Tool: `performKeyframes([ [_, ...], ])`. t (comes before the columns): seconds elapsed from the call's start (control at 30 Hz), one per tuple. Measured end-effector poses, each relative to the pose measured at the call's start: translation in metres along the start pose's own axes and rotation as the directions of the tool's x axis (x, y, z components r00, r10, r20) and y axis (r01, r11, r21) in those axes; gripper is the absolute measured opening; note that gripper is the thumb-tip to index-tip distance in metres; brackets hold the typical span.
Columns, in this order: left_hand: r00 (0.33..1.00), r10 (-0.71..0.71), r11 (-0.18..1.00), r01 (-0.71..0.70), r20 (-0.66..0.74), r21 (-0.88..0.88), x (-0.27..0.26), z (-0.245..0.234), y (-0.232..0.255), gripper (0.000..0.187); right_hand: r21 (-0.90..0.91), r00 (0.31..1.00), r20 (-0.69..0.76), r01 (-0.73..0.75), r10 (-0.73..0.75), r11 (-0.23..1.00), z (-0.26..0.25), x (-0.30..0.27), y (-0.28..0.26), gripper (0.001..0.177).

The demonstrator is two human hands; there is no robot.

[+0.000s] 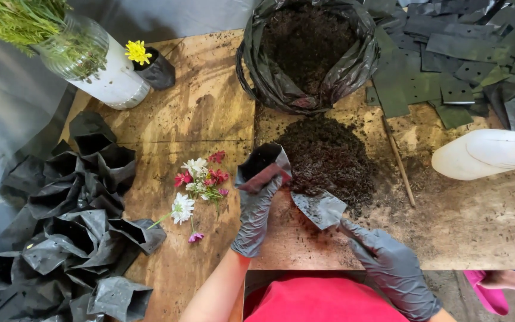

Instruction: Filling small plastic pots with soil using a trowel and planting flowers.

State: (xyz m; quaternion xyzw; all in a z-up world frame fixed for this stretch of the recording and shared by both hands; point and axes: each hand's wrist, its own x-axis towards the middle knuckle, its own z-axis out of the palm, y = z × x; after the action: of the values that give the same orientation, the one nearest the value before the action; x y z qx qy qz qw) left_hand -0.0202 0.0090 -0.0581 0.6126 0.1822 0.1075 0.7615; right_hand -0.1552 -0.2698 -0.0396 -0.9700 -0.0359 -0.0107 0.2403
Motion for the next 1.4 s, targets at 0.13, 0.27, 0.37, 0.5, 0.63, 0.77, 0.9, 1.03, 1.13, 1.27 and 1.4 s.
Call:
performKeyframes([
  [0.13,0.997,0.072,0.995,-0.069,0.030,-0.074,-0.019,0.004,0.024,0.086,-0.003,0.996,-0.065,0.065,-0.065,0.998,0.000,-0.007,0.008,0.048],
  [0.27,0.995,0.078,0.993,-0.072,0.063,-0.096,-0.016,0.003,0.026,0.088,0.326,0.999,-0.029,-0.014,0.025,0.945,-0.032,0.009,-0.014,0.044],
  [0.37,0.987,0.151,0.989,-0.151,0.063,-0.007,-0.020,0.005,0.037,0.078,0.711,0.988,0.066,-0.144,0.139,0.688,-0.065,0.025,-0.028,0.041],
  [0.5,0.982,-0.032,0.849,0.125,0.186,-0.514,-0.001,-0.013,-0.021,0.077,0.738,0.832,0.398,-0.540,0.386,0.405,-0.128,0.057,-0.050,0.038],
  [0.63,0.997,-0.073,0.984,0.079,0.039,-0.161,-0.016,0.004,0.021,0.094,0.784,0.775,0.502,-0.595,0.384,0.176,-0.118,0.073,-0.019,0.038],
  [0.77,1.000,0.005,0.995,-0.002,0.028,-0.104,-0.002,-0.007,-0.008,0.095,0.593,0.627,0.603,-0.766,0.493,0.248,-0.161,0.065,-0.039,0.043],
  [0.9,0.999,0.032,0.999,-0.034,0.030,0.035,-0.012,-0.005,0.009,0.101,0.479,0.543,0.724,-0.839,0.425,0.257,-0.157,0.040,0.004,0.042],
  [1.03,0.996,0.057,0.997,-0.054,0.065,-0.047,-0.020,0.002,0.018,0.083,0.433,0.555,0.701,-0.830,0.447,0.352,-0.150,0.059,0.003,0.042],
  [1.13,0.997,-0.070,0.994,0.073,0.038,-0.082,-0.030,0.006,0.032,0.096,0.440,0.740,0.582,-0.635,0.337,0.634,-0.126,0.073,0.029,0.035],
  [1.27,0.998,-0.010,0.998,0.014,0.064,-0.063,-0.034,0.008,0.042,0.082,0.703,0.868,0.475,-0.472,0.142,0.533,-0.107,0.096,0.051,0.044],
  [1.4,0.998,-0.003,0.998,0.007,0.067,-0.058,-0.030,0.003,0.025,0.074,0.635,0.835,0.525,-0.511,0.162,0.579,-0.129,0.127,0.029,0.034],
])
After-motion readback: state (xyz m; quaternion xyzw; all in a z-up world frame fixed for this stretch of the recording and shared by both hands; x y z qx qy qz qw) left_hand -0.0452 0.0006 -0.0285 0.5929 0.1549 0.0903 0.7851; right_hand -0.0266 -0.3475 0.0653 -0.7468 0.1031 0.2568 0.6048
